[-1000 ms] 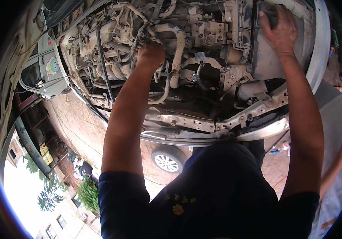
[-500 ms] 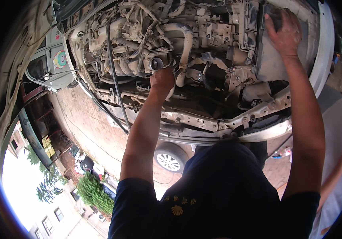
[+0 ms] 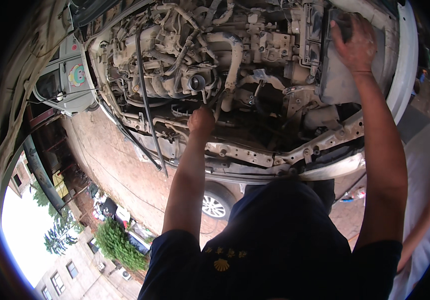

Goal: The person uses a socket wrench to loosen and remove bolts from the engine bay of a white car. They repeatedly reach into the engine compartment, turn the wrench, and remove fasteners while working in an outdoor repair area.

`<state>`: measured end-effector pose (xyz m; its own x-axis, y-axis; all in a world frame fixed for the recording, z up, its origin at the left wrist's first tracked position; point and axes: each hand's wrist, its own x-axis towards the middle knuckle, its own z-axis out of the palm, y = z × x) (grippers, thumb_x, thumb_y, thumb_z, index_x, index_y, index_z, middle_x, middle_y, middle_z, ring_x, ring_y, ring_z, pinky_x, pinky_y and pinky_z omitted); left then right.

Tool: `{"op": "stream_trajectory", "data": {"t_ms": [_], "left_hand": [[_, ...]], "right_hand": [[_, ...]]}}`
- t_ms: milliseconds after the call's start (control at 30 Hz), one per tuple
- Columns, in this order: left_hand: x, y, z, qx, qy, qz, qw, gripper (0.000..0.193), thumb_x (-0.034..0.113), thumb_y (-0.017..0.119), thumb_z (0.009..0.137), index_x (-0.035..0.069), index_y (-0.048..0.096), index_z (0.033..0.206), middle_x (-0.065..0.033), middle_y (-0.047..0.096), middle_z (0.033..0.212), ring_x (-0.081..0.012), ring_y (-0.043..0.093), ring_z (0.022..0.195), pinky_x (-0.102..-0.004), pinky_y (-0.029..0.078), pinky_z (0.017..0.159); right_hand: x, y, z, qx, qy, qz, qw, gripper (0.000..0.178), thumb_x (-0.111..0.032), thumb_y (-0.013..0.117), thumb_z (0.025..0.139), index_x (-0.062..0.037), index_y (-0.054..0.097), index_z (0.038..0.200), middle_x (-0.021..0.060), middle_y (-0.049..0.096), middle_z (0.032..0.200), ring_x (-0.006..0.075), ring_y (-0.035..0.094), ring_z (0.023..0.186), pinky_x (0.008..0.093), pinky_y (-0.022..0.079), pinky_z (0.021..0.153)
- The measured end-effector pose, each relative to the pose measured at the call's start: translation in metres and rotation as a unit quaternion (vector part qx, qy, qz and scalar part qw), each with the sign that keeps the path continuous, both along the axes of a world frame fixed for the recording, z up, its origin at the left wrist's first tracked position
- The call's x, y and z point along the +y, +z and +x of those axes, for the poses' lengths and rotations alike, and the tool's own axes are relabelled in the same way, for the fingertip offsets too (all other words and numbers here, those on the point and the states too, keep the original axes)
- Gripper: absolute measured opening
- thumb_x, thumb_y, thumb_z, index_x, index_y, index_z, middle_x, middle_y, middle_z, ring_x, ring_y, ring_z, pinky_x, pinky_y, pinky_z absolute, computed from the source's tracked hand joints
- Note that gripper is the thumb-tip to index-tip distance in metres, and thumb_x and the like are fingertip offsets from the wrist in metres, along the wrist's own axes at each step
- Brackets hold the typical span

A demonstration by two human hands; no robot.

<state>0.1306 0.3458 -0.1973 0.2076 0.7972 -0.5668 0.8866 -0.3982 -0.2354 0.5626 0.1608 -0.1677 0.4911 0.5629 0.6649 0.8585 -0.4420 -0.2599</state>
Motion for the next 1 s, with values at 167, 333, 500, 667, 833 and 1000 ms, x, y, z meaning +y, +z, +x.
{"op": "stream_trajectory", "data": {"t_ms": [167,333,500,667,833,1000], "left_hand": [[0.012,0.002,-0.002,0.001,0.0,-0.017,1.0,0.025,0.028,0.059,0.087,0.012,0.073,0.1,-0.0146,0.072,0.104,-0.0336,0.068,0.103,-0.044,0.055,0.088],[0.039,-0.004,-0.018,-0.006,-0.081,-0.086,0.993,0.028,0.032,0.057,0.089,0.011,0.073,0.1,-0.0174,0.07,0.105,-0.0375,0.066,0.103,-0.0468,0.053,0.088],[0.052,-0.039,-0.015,-0.016,-0.192,-0.15,0.97,0.026,0.021,0.054,0.089,0.006,0.069,0.104,-0.0214,0.068,0.106,-0.0391,0.065,0.102,-0.0471,0.054,0.085],[0.059,-0.092,-0.035,-0.072,-0.319,-0.142,0.934,0.023,0.016,0.052,0.092,0.001,0.068,0.1,-0.0218,0.069,0.101,-0.0356,0.068,0.096,-0.0448,0.057,0.08],[0.067,-0.108,-0.042,-0.035,-0.426,-0.149,0.892,0.025,0.018,0.051,0.093,0.0,0.067,0.099,-0.0252,0.068,0.098,-0.0388,0.068,0.094,-0.0459,0.056,0.079],[0.063,-0.1,-0.046,-0.104,-0.287,-0.141,0.942,0.03,0.024,0.051,0.093,-0.002,0.066,0.1,-0.0256,0.068,0.099,-0.0403,0.067,0.095,-0.0466,0.056,0.08]], "right_hand": [[0.0,-0.004,0.003,-0.027,-0.016,-0.003,1.0,0.036,-0.035,0.071,0.085,-0.0038,0.067,0.102,0.0167,0.067,0.101,0.0362,0.064,0.094,0.0432,0.051,0.087],[0.003,0.0,-0.002,-0.013,-0.015,-0.001,1.0,0.033,-0.032,0.071,0.085,-0.004,0.066,0.101,0.0159,0.067,0.099,0.036,0.063,0.092,0.0435,0.051,0.084],[-0.002,-0.009,0.008,0.007,-0.015,-0.024,1.0,0.045,-0.041,0.073,0.081,-0.0012,0.066,0.103,0.02,0.067,0.107,0.0383,0.064,0.098,0.0444,0.051,0.089],[-0.001,-0.012,0.006,-0.004,-0.003,0.001,1.0,0.033,-0.032,0.071,0.084,-0.005,0.066,0.101,0.0145,0.067,0.1,0.0351,0.063,0.093,0.0424,0.051,0.084],[0.003,0.004,-0.001,0.017,0.019,-0.011,1.0,0.027,-0.029,0.071,0.085,-0.0064,0.066,0.099,0.0113,0.066,0.095,0.0341,0.063,0.09,0.0429,0.05,0.081],[0.002,0.002,0.0,0.005,0.013,-0.012,1.0,0.028,-0.031,0.07,0.086,-0.0063,0.066,0.099,0.0113,0.067,0.096,0.0353,0.063,0.09,0.044,0.05,0.081]]}}
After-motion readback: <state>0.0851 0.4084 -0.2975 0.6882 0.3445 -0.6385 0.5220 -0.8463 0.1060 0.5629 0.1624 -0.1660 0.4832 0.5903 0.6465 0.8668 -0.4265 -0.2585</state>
